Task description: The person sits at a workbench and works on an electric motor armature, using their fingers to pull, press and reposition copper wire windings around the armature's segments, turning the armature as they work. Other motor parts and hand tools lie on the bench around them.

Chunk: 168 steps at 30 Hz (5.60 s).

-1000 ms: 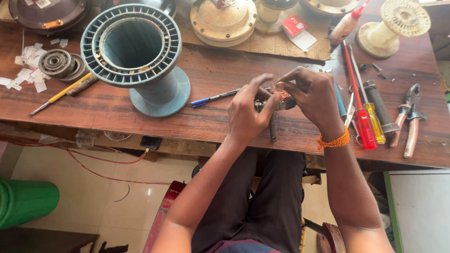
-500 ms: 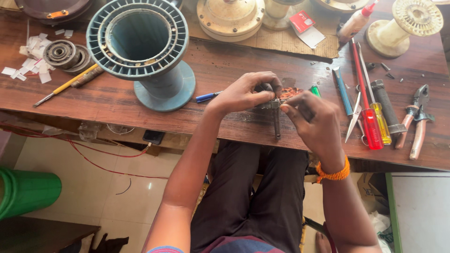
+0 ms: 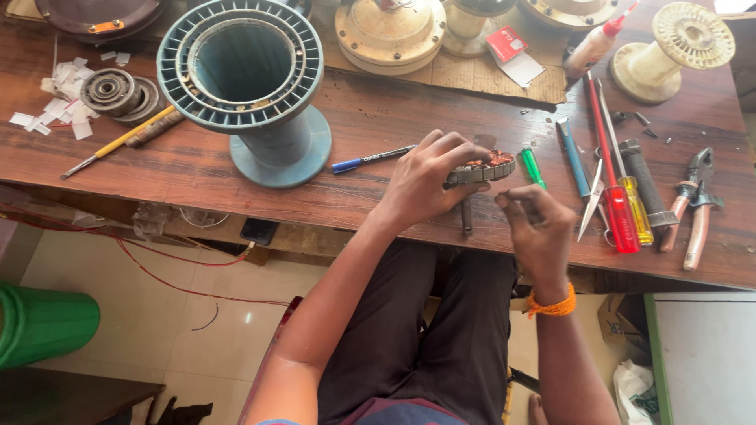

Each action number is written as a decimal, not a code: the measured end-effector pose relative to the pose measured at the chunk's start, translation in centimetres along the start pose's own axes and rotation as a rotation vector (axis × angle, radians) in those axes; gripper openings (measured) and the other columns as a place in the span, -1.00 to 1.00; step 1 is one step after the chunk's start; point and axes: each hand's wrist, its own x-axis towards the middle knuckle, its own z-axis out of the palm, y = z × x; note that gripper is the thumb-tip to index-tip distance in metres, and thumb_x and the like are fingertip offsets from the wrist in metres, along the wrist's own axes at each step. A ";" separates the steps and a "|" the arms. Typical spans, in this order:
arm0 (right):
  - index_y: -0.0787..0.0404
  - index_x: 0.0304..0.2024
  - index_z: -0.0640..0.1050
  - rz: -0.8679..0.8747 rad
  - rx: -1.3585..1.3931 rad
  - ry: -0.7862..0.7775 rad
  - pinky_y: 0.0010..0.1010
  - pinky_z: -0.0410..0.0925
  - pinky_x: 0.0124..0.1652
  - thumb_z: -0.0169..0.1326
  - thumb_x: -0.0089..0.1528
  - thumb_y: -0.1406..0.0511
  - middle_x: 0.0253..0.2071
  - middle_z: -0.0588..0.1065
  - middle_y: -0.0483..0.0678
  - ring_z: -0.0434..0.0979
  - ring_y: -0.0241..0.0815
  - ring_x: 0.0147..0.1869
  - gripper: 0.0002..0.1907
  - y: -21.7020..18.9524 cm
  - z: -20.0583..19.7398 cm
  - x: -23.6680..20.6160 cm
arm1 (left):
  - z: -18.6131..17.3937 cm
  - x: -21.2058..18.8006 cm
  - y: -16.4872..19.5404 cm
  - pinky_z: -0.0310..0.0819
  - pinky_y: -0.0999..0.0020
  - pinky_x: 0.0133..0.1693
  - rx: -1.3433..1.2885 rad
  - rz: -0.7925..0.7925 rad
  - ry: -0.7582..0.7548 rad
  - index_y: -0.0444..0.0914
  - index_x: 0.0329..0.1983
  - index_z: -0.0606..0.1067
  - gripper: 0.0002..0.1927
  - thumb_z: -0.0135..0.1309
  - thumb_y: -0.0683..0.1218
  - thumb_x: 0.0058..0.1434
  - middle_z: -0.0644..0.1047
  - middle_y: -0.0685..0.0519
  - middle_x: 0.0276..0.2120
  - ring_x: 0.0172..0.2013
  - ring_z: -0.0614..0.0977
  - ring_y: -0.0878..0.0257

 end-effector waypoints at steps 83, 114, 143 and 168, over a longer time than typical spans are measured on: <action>0.29 -0.20 0.63 -0.205 -0.353 -0.079 -0.43 0.24 -0.39 0.30 0.23 0.46 -0.38 0.51 -0.04 0.40 -0.31 -0.42 -0.89 -5.6 -0.9 5.9 | 1.1 -0.5 0.0 0.43 0.08 -0.11 0.001 -0.025 0.120 -0.25 -0.13 0.42 -0.57 0.37 -0.01 0.09 0.47 0.01 -0.22 -0.12 0.53 0.00; 0.23 -0.17 0.69 -0.181 -0.347 -0.114 -0.44 0.18 -0.45 0.35 0.24 0.40 -0.56 0.48 -0.09 0.32 -0.39 -0.51 -0.88 -3.2 -0.9 7.3 | 1.7 -1.2 0.2 0.45 0.13 -0.11 -0.013 -0.056 0.168 -0.23 -0.12 0.44 -0.62 0.33 0.02 0.15 0.50 0.06 -0.24 -0.16 0.54 0.07; 0.26 -0.18 0.60 -0.071 -0.205 -0.178 -0.46 0.10 -0.50 0.24 0.26 0.42 -0.63 0.33 -0.18 0.20 -0.44 -0.55 -0.91 -1.9 1.2 0.8 | -2.0 1.9 -4.0 0.46 0.30 0.07 -0.640 -0.015 -0.325 -0.25 0.10 0.47 -0.57 0.26 0.01 0.25 0.49 0.04 0.01 0.08 0.51 0.25; 0.31 -0.17 0.62 -0.277 -0.223 -0.152 -0.44 0.31 -0.34 0.31 0.27 0.44 -0.34 0.49 -0.05 0.49 -0.31 -0.35 -0.88 -4.1 -0.8 6.0 | -0.3 -1.3 -0.5 0.55 0.30 -0.05 0.064 0.056 0.115 -0.02 -0.01 0.64 -0.62 0.42 0.04 0.09 0.65 0.22 -0.09 -0.14 0.62 0.26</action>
